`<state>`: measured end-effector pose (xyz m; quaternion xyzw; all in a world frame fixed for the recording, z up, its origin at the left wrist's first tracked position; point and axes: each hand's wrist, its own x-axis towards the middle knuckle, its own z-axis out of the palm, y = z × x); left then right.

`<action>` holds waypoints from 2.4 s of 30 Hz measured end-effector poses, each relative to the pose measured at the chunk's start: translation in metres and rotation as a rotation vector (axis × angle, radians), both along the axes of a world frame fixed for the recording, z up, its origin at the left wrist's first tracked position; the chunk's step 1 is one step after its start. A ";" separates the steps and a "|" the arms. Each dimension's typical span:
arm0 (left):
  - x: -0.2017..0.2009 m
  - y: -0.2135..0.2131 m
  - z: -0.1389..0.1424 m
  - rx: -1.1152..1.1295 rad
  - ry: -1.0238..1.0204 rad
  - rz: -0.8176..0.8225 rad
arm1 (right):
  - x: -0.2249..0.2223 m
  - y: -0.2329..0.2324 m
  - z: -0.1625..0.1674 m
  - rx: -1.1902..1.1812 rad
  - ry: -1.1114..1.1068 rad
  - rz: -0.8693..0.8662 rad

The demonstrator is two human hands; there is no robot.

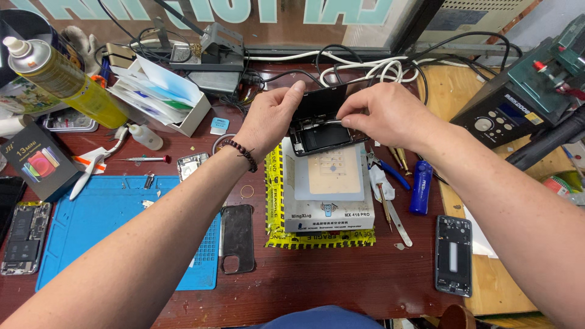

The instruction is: The person works at a repair bench on a smartphone. They pry the screen off the phone body with a tool, lift the display assembly, power the phone on and swipe on its screen, then continue separating the display and handle small screws and parts with a screwdriver and tweezers.

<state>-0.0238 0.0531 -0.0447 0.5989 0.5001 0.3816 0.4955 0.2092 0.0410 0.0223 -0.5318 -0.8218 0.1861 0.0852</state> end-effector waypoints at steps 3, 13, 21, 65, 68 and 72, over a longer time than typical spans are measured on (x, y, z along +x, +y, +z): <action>0.001 -0.001 0.000 -0.005 0.015 0.002 | 0.003 -0.006 0.002 0.060 -0.006 0.073; -0.001 -0.001 0.000 0.002 0.032 0.006 | 0.003 -0.022 0.000 0.280 -0.045 0.158; 0.000 0.000 -0.001 -0.009 0.004 -0.002 | 0.003 -0.026 -0.001 0.351 -0.034 0.184; 0.000 0.001 -0.002 0.002 0.000 -0.014 | -0.006 0.008 0.005 -0.244 0.031 -0.233; 0.000 0.001 -0.002 -0.007 -0.002 -0.009 | -0.004 0.010 0.004 -0.103 -0.008 -0.096; 0.000 0.002 -0.002 -0.001 -0.011 -0.016 | -0.005 0.009 -0.004 -0.129 0.033 -0.154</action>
